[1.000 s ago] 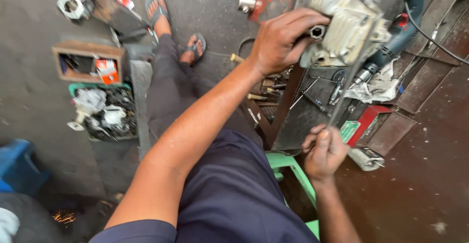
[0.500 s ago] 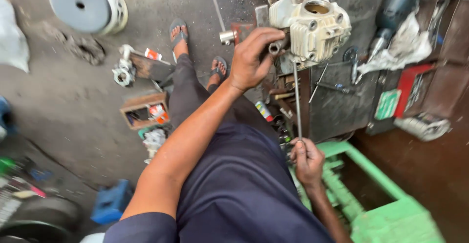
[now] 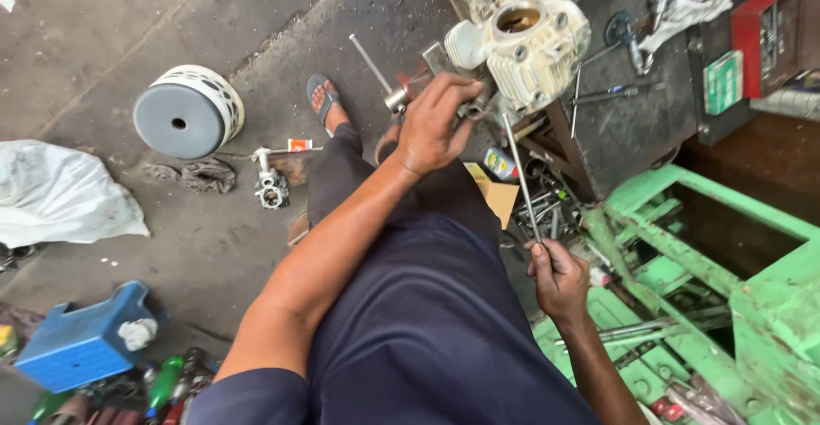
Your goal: Disassembling and inspecting components of a motorcycle engine head and cylinder.
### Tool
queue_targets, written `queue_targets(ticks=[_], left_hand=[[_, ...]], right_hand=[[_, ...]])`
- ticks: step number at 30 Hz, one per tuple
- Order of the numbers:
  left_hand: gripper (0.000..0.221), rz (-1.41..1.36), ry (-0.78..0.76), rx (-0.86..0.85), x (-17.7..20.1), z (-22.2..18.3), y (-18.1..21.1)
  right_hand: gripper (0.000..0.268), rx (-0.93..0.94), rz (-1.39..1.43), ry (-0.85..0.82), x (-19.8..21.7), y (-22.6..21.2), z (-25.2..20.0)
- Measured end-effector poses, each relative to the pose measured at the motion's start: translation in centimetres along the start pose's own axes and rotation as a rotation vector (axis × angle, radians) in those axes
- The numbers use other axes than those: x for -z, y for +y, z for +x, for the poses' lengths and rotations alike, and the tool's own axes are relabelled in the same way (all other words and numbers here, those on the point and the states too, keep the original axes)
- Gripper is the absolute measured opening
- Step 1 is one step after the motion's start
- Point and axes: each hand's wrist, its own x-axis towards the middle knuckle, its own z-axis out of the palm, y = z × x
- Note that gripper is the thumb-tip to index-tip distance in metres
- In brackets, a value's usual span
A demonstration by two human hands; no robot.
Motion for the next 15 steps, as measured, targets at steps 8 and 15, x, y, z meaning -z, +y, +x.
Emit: queue_targets(ticks=[8, 15], left_hand=[[0.042, 0.13, -0.02, -0.05, -0.1, 0.1, 0.4], [0.044, 0.098, -0.03, 0.002, 0.4, -0.6, 3.0]], right_hand=[[0.02, 0.064, 0.053, -0.02, -0.4, 0.5, 1.1], [0.02, 0.158, 0.003, -0.09, 0.7, 2.3, 5.1]])
